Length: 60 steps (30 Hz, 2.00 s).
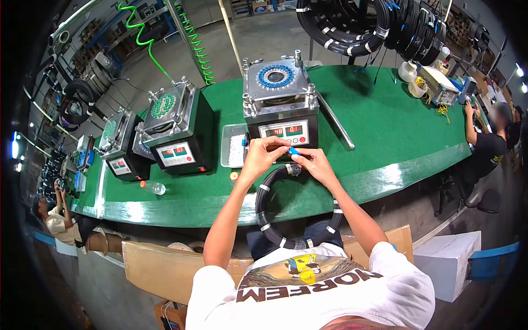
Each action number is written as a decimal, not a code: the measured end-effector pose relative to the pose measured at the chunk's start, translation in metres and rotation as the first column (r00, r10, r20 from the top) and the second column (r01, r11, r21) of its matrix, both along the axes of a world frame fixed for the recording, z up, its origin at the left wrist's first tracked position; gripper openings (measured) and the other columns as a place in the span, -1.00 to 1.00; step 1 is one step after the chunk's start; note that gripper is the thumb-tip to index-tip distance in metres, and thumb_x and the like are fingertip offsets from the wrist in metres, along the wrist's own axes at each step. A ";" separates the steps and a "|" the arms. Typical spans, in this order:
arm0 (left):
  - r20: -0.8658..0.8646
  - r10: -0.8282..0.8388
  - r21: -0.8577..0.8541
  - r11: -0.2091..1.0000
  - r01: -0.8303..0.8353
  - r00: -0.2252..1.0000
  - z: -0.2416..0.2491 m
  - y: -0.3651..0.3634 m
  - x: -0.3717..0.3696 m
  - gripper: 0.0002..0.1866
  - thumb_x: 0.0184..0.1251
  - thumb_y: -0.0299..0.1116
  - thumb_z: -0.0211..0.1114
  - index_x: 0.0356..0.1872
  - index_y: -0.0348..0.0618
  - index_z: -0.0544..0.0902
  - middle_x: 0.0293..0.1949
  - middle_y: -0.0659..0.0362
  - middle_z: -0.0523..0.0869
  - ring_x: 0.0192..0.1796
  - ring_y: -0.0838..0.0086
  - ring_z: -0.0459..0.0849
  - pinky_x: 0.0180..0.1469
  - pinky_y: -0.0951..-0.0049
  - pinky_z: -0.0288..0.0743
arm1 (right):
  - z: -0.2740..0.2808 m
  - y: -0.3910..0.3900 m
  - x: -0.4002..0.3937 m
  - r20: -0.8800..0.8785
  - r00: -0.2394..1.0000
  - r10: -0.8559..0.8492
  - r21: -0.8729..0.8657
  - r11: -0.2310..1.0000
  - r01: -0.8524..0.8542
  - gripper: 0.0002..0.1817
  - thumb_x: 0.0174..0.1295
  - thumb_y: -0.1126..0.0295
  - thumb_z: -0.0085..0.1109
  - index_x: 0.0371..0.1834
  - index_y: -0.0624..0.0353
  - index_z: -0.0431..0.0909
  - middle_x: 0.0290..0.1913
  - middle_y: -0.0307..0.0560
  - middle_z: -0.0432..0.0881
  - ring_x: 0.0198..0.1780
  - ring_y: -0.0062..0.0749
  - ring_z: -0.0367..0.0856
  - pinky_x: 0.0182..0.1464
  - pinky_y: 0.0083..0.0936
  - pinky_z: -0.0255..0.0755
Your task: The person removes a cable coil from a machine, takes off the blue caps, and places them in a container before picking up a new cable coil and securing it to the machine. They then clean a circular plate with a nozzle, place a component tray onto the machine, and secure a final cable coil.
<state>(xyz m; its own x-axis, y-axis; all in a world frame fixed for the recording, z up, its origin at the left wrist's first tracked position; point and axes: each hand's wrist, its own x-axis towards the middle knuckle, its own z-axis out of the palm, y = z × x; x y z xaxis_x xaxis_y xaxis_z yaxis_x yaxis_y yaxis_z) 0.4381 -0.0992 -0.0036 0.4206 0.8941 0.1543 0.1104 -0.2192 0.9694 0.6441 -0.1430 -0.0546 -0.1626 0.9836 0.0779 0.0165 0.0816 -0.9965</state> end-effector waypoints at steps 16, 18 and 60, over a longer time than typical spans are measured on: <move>-0.347 0.083 0.317 0.948 0.034 0.934 0.025 -0.011 0.002 -0.82 0.39 -0.52 0.37 -0.04 -0.32 0.79 -0.27 0.01 0.86 -0.32 0.47 0.80 -0.22 0.41 0.66 | 0.006 0.004 -0.001 0.012 0.999 0.038 -0.020 0.999 -0.038 -0.70 0.42 0.32 0.34 0.07 0.31 0.76 -0.46 -0.41 0.58 -0.42 -0.76 0.41 -0.37 -0.63 0.33; -0.378 0.091 0.355 0.933 0.054 0.921 0.019 -0.009 0.000 -0.81 0.39 -0.52 0.37 -0.04 -0.32 0.78 -0.26 -0.01 0.86 -0.34 0.45 0.80 -0.24 0.39 0.64 | 0.007 0.005 -0.001 0.032 0.999 0.043 -0.021 0.999 -0.042 -0.70 0.43 0.31 0.33 0.05 0.32 0.77 -0.47 -0.42 0.56 -0.43 -0.76 0.40 -0.38 -0.64 0.31; -0.681 0.010 0.368 0.870 0.330 0.732 -0.042 -0.060 -0.072 -0.49 0.11 -0.73 0.18 0.15 -0.29 0.66 0.23 -0.17 0.59 0.14 -0.08 0.69 0.18 0.10 0.60 | -0.019 -0.019 0.118 0.388 0.905 -0.176 0.210 0.973 0.099 -0.84 0.31 0.50 0.27 -0.14 0.28 0.79 -0.03 -0.05 0.72 -0.02 -0.32 0.73 0.06 -0.40 0.60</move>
<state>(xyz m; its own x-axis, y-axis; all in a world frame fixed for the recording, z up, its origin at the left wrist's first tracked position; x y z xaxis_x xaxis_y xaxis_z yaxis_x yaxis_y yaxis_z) 0.3657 -0.1596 -0.0453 0.6946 0.7057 0.1400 0.5863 -0.6680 0.4582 0.7621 -0.1621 -0.0731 -0.0818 0.9736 0.2129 0.4362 0.2271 -0.8707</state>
